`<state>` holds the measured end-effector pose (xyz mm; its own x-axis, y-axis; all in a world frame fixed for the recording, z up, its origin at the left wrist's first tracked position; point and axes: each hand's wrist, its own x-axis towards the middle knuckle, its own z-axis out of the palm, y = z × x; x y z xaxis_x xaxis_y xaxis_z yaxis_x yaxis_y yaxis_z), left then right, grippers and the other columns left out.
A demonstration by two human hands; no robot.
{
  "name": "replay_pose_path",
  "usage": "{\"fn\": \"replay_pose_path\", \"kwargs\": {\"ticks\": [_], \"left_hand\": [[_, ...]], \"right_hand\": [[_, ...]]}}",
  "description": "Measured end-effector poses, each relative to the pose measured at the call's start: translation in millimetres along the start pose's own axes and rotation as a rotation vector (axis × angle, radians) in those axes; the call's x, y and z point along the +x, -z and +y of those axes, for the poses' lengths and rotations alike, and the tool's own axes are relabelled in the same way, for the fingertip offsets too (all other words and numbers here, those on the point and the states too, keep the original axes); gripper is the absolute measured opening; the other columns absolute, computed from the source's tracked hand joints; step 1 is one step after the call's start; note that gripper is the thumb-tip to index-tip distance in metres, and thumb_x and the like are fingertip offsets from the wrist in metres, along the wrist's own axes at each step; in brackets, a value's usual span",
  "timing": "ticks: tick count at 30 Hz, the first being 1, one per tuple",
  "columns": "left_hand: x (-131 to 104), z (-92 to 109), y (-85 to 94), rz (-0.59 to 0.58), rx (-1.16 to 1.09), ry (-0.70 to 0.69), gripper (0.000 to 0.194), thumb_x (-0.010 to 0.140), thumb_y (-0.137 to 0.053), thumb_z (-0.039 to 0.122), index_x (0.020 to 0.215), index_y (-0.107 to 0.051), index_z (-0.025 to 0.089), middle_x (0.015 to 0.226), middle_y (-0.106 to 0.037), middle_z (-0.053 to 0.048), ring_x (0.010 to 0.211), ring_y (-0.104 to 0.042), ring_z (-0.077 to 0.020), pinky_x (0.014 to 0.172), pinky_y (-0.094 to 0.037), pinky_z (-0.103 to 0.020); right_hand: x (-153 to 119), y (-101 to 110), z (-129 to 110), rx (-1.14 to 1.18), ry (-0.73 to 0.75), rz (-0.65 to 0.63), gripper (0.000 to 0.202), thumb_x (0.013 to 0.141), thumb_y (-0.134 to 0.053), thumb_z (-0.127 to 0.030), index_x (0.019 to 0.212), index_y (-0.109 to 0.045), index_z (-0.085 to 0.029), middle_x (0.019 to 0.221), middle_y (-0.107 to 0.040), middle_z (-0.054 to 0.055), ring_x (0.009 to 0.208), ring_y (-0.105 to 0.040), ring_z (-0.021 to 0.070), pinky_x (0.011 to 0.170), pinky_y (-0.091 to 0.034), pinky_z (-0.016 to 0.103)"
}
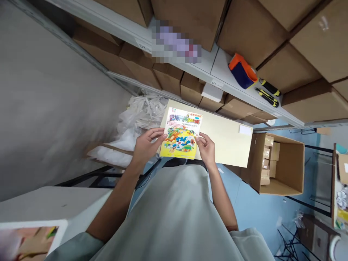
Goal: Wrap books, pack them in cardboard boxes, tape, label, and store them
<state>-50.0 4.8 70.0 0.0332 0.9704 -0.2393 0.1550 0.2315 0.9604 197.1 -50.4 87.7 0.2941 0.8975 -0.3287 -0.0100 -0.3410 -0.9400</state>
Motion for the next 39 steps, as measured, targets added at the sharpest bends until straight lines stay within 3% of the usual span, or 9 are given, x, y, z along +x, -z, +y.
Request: {"fn": "replay_pose_path", "kwargs": {"ticks": [6,11,14,18,22,26,32,35,39], "left_hand": [[68.4,-70.3,-14.7,0.115,0.118,0.183,0.027,0.088,-0.071,0.033,0.109,-0.079,0.019,0.108,-0.086,-0.009,0.099,-0.081,-0.0262,0.093,-0.066,-0.037],[139.1,-115.5,-41.4,0.192,0.29,0.322,0.036,0.083,-0.061,0.016,0.113,-0.081,0.016,0.115,-0.085,-0.012,0.096,-0.079,-0.0258,0.095,-0.063,-0.037],[168.0,-134.6,-54.4,0.211,0.341,0.367,0.035,0.082,-0.061,0.013,0.111,-0.081,0.016,0.114,-0.085,-0.013,0.1,-0.078,-0.0289,0.097,-0.06,-0.04],[183.7,-150.2,-63.1,0.214,0.393,0.399,0.033,0.083,-0.061,0.011,0.11,-0.081,0.015,0.114,-0.084,-0.015,0.107,-0.076,-0.0328,0.103,-0.057,-0.043],[183.0,-157.1,-65.2,0.241,0.406,0.411,0.036,0.086,-0.061,0.011,0.117,-0.079,0.013,0.125,-0.08,-0.02,0.115,-0.074,-0.0348,0.107,-0.056,-0.045],[172.2,-159.6,-65.8,0.287,0.388,0.414,0.036,0.09,-0.062,0.011,0.123,-0.077,0.012,0.133,-0.075,-0.022,0.121,-0.073,-0.0328,0.111,-0.057,-0.044],[133.9,-161.8,-57.4,0.377,0.312,0.353,0.036,0.096,-0.063,0.013,0.129,-0.074,0.018,0.137,-0.075,-0.016,0.12,-0.074,-0.0268,0.108,-0.06,-0.041],[107.1,-164.2,-49.5,0.467,0.244,0.326,0.034,0.097,-0.062,0.013,0.128,-0.075,0.019,0.132,-0.077,-0.015,0.107,-0.077,-0.0243,0.099,-0.063,-0.04],[70.6,-176.3,-35.4,0.57,0.175,0.364,0.029,0.097,-0.063,0.014,0.122,-0.078,0.02,0.121,-0.08,-0.012,0.094,-0.077,-0.0213,0.094,-0.064,-0.038]], "right_hand": [[90.0,-32.6,63.6,-0.164,-0.154,-0.029,0.043,0.087,-0.076,-0.054,0.114,-0.073,-0.021,0.099,-0.088,0.008,0.093,-0.083,0.0273,0.085,-0.07,0.041],[162.6,-63.7,108.8,-0.331,-0.212,-0.045,0.038,0.091,-0.067,-0.046,0.116,-0.074,-0.019,0.099,-0.086,0.006,0.087,-0.078,0.0208,0.086,-0.068,0.036],[190.4,-75.2,127.2,-0.408,-0.22,-0.094,0.034,0.094,-0.061,-0.041,0.112,-0.076,-0.017,0.1,-0.085,0.006,0.087,-0.076,0.0198,0.086,-0.066,0.033],[208.0,-79.6,140.4,-0.476,-0.228,-0.132,0.031,0.091,-0.057,-0.032,0.109,-0.079,-0.018,0.103,-0.085,0.007,0.086,-0.076,0.0207,0.086,-0.063,0.032],[212.3,-77.3,145.0,-0.538,-0.206,-0.186,0.033,0.09,-0.052,-0.025,0.107,-0.08,-0.018,0.102,-0.084,0.008,0.087,-0.076,0.0223,0.089,-0.061,0.033],[212.1,-70.6,146.9,-0.59,-0.167,-0.208,0.037,0.092,-0.054,-0.029,0.116,-0.079,-0.016,0.114,-0.082,0.013,0.092,-0.076,0.0223,0.095,-0.06,0.035],[207.9,-65.5,139.0,-0.606,0.075,-0.173,0.04,0.095,-0.059,-0.04,0.122,-0.078,-0.016,0.113,-0.082,0.014,0.083,-0.077,0.0217,0.087,-0.064,0.037],[202.4,-81.5,128.5,-0.597,0.081,-0.27,0.038,0.097,-0.06,-0.039,0.122,-0.079,-0.017,0.112,-0.084,0.014,0.086,-0.079,0.0239,0.089,-0.065,0.04],[187.8,-124.7,119.9,-0.584,0.104,-0.443,0.033,0.1,-0.064,-0.041,0.12,-0.081,-0.021,0.113,-0.085,0.012,0.092,-0.079,0.0258,0.092,-0.066,0.043]]}}
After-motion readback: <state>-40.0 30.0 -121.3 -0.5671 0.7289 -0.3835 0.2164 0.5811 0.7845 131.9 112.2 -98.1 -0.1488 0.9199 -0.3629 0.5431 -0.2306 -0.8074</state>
